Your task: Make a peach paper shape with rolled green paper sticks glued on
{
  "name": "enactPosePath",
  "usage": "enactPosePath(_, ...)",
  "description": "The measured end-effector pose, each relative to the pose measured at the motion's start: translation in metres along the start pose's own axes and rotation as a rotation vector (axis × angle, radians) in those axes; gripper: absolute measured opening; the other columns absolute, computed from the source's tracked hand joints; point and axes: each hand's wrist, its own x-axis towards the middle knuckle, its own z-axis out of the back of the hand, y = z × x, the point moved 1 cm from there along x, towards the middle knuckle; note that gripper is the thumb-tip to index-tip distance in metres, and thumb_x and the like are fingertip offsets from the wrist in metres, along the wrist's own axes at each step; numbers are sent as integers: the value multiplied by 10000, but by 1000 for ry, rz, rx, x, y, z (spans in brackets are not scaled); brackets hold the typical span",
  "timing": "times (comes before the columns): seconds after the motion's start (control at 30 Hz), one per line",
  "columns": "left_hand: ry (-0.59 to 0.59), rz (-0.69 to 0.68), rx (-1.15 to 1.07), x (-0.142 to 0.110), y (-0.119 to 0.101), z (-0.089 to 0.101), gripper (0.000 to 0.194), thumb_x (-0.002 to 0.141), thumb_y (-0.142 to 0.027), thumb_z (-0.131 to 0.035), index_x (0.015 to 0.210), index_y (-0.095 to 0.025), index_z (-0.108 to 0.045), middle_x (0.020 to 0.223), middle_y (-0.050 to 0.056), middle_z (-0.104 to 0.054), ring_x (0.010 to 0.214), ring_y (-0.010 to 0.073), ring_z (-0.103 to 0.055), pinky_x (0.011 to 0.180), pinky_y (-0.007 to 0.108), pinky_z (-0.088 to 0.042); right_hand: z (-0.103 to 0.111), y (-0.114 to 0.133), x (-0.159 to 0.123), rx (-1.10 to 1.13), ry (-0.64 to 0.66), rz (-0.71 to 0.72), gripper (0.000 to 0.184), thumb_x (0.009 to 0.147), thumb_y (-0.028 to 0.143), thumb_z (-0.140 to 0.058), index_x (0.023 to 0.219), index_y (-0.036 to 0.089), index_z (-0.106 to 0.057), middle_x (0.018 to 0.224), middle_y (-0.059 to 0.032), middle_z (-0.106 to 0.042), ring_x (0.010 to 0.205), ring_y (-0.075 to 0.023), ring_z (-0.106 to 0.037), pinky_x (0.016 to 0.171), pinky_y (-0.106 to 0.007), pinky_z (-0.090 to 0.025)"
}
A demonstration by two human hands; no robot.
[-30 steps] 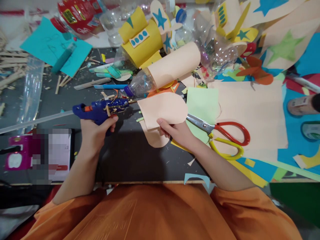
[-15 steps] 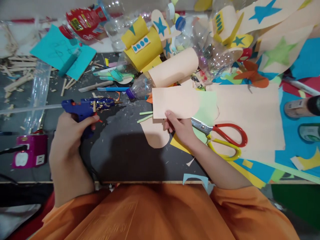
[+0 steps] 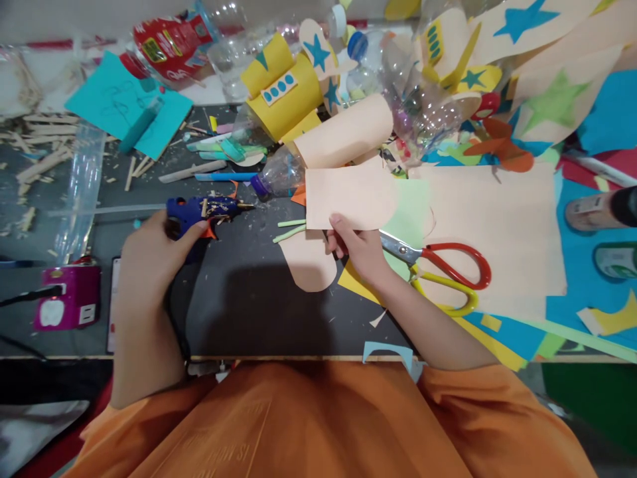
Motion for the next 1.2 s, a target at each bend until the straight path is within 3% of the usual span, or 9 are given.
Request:
enactPosePath(0.13,-112,-71,147,-1,-6,9,267,859,-449,-575,896,-187,-609,738,53,-551,782,260,-502,679,307,-319,1,-1,1,-35,-29,15,461,801,627,-590,594,219,-532,479,23,-549,388,-78,-438,425,-253,-368)
enactPosePath(0.23,-80,-253,130,-4,-19,7,293,915,-391,-492,1030,-174,-653,913,94,-673,816,255,-565,744,337,-393,1,-3,1,-46,-38,21,455,810,643,-568,631,226,-543,492,20,-556,394,-88,-447,429,-262,-373)
enactPosePath(0.4,126,-703,211,-18,-54,-31,314,929,-168,-396,1103,-183,-657,1077,100,-696,988,265,-612,847,357,-452,1,-4,1,-14,-33,26,450,792,644,-588,627,228,-540,489,23,-549,386,-88,-441,421,-265,-357)
enactPosePath(0.6,193,-825,374,-23,-85,-63,246,922,-149,-433,1030,-144,-654,997,134,-673,931,269,-628,760,359,-482,0,-1,1,-50,-29,10,453,807,651,-560,636,232,-533,495,18,-551,394,-94,-445,426,-274,-376)
enactPosePath(0.73,261,-811,350,-21,-88,-62,176,918,-187,-478,969,-150,-643,928,109,-666,919,255,-626,769,333,-464,-1,2,0,-33,-16,13,435,817,614,-574,614,232,-531,485,24,-542,393,-88,-442,416,-268,-375)
enactPosePath(0.83,313,-764,191,-20,-81,-50,151,899,-208,-497,892,-161,-641,873,85,-659,856,235,-620,740,319,-454,-1,1,-1,-23,-16,19,434,821,615,-575,621,232,-536,488,24,-548,394,-89,-450,416,-267,-374)
enactPosePath(1.0,357,-442,-370,-14,-64,-25,64,753,-211,-625,690,-199,-630,641,-17,-614,603,132,-551,593,243,-419,1,-4,-1,-47,-9,48,458,838,649,-538,655,230,-541,507,28,-548,412,-91,-472,443,-264,-392)
enactPosePath(1.13,240,-191,-901,-12,-65,-40,127,704,-293,-716,774,-189,-696,679,-9,-648,612,127,-586,599,250,-465,1,-5,0,-56,-6,47,454,839,645,-541,657,229,-542,508,28,-545,412,-92,-479,441,-264,-393)
enactPosePath(1.2,287,-145,-1092,-14,-70,-56,170,724,-334,-718,809,-187,-710,707,0,-663,627,123,-597,613,253,-489,1,-5,0,-61,-7,43,451,843,634,-544,649,227,-546,508,26,-546,412,-92,-480,443,-266,-395)
